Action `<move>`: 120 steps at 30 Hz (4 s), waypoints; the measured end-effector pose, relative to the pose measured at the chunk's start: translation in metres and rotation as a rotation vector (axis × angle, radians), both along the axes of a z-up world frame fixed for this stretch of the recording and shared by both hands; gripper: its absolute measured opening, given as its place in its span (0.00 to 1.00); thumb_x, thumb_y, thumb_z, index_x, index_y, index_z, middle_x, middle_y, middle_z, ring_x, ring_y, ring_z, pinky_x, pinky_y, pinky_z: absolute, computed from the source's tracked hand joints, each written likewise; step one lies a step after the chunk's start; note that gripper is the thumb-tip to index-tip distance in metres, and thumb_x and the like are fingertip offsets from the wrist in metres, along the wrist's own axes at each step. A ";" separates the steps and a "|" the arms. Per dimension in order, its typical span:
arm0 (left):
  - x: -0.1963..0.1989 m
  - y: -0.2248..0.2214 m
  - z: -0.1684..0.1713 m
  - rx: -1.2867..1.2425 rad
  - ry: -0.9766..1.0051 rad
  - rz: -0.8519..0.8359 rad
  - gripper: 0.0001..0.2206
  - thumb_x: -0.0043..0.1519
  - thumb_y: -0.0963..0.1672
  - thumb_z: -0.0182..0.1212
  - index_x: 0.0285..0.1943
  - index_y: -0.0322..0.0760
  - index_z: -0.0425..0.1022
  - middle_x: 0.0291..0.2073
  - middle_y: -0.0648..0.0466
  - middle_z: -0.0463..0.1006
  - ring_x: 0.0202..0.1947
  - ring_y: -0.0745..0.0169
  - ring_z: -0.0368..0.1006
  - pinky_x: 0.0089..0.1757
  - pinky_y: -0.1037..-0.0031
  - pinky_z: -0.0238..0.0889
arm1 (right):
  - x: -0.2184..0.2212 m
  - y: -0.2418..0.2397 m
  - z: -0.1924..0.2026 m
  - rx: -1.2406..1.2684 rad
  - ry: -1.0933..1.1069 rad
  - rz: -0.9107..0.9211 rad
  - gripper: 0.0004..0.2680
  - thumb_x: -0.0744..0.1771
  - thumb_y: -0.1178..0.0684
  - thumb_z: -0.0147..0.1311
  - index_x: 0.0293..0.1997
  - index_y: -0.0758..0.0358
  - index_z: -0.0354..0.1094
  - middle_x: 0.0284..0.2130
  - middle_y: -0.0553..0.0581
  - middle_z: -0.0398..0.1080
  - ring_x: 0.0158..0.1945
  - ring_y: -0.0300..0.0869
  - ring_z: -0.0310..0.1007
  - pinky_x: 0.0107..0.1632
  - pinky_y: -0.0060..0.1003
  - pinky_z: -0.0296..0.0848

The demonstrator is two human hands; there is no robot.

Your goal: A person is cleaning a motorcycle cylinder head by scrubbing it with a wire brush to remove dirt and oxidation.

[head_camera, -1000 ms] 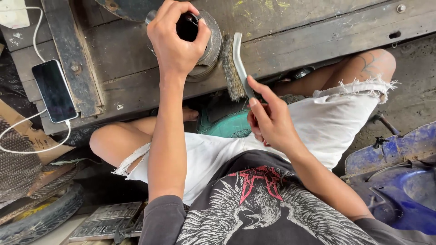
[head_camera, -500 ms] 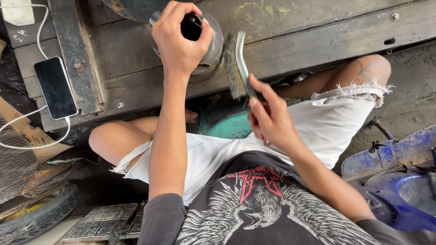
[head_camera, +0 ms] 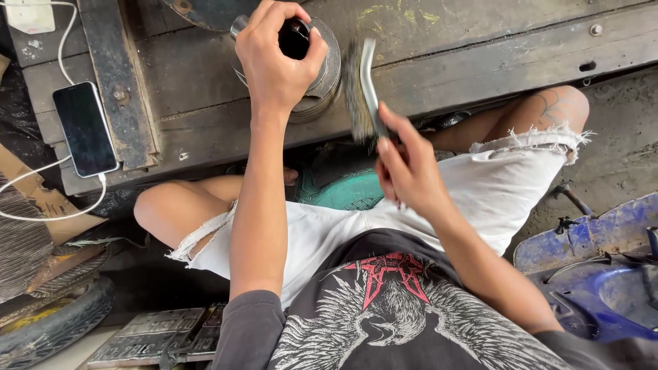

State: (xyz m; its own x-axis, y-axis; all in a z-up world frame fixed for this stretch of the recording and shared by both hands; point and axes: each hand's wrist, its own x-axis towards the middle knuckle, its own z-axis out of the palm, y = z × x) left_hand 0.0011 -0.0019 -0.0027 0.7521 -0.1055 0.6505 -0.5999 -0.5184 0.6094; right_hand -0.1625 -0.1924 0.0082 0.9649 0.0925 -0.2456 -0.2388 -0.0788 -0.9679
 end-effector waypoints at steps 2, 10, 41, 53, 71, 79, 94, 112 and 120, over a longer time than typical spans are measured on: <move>0.001 0.002 -0.002 0.002 0.000 -0.004 0.05 0.54 0.39 0.63 0.35 0.39 0.72 0.29 0.58 0.74 0.29 0.64 0.69 0.33 0.73 0.62 | -0.017 0.005 0.016 0.033 0.155 -0.023 0.19 0.72 0.58 0.39 0.74 0.57 0.51 0.13 0.56 0.58 0.10 0.37 0.51 0.11 0.31 0.56; 0.007 0.005 -0.007 0.023 -0.039 0.022 0.06 0.54 0.41 0.66 0.35 0.39 0.73 0.30 0.57 0.76 0.31 0.62 0.72 0.34 0.72 0.66 | 0.011 0.010 0.007 0.013 0.211 -0.068 0.19 0.72 0.56 0.40 0.75 0.53 0.52 0.16 0.56 0.55 0.15 0.38 0.48 0.15 0.32 0.57; 0.003 0.002 0.001 0.014 -0.022 -0.072 0.04 0.57 0.39 0.63 0.37 0.37 0.73 0.32 0.56 0.74 0.31 0.62 0.70 0.34 0.73 0.63 | 0.009 0.013 -0.015 0.086 0.177 -0.151 0.19 0.72 0.56 0.41 0.75 0.52 0.50 0.18 0.56 0.59 0.14 0.37 0.52 0.14 0.32 0.58; -0.071 0.171 0.016 0.617 0.303 0.699 0.26 0.69 0.53 0.64 0.65 0.31 0.66 0.63 0.37 0.61 0.62 0.36 0.47 0.55 0.41 0.43 | -0.010 -0.001 -0.009 0.231 0.339 -0.148 0.19 0.72 0.55 0.42 0.75 0.48 0.54 0.18 0.58 0.59 0.16 0.40 0.48 0.17 0.33 0.53; -0.056 0.104 0.011 0.359 0.256 0.494 0.39 0.67 0.63 0.51 0.79 0.39 0.54 0.79 0.49 0.47 0.80 0.46 0.27 0.73 0.37 0.14 | 0.039 0.021 -0.006 0.169 0.171 -0.193 0.19 0.72 0.54 0.41 0.75 0.47 0.50 0.19 0.56 0.60 0.14 0.37 0.54 0.13 0.32 0.55; -0.005 0.001 0.002 0.332 0.220 0.131 0.30 0.67 0.57 0.62 0.71 0.40 0.60 0.67 0.47 0.69 0.71 0.45 0.63 0.70 0.37 0.40 | -0.004 0.032 -0.005 0.163 0.217 -0.228 0.21 0.71 0.56 0.42 0.76 0.51 0.48 0.19 0.59 0.58 0.14 0.37 0.46 0.14 0.32 0.51; -0.001 -0.001 -0.013 0.251 -0.018 0.102 0.05 0.63 0.44 0.59 0.42 0.38 0.73 0.37 0.54 0.76 0.38 0.53 0.71 0.38 0.66 0.67 | 0.018 0.033 -0.014 0.041 0.081 -0.182 0.18 0.73 0.54 0.40 0.75 0.55 0.48 0.18 0.58 0.60 0.10 0.38 0.54 0.09 0.32 0.54; 0.003 -0.008 -0.005 0.215 -0.108 0.139 0.05 0.52 0.38 0.61 0.33 0.40 0.73 0.30 0.60 0.76 0.34 0.56 0.70 0.32 0.68 0.64 | 0.038 0.027 -0.018 0.221 0.227 -0.248 0.18 0.73 0.53 0.42 0.75 0.45 0.52 0.20 0.53 0.57 0.17 0.35 0.49 0.17 0.30 0.52; 0.004 -0.011 -0.011 0.255 -0.096 0.223 0.03 0.54 0.40 0.62 0.33 0.44 0.75 0.30 0.63 0.75 0.30 0.60 0.66 0.27 0.71 0.60 | -0.003 0.038 -0.017 0.168 0.190 -0.224 0.19 0.72 0.54 0.41 0.75 0.49 0.47 0.18 0.55 0.58 0.14 0.36 0.49 0.14 0.32 0.56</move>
State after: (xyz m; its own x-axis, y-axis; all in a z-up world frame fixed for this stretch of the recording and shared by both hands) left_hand 0.0055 -0.0128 -0.0138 0.7116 -0.1136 0.6933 -0.5032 -0.7711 0.3901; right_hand -0.1657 -0.1542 -0.0091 0.9043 -0.0623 -0.4223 -0.4094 0.1532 -0.8994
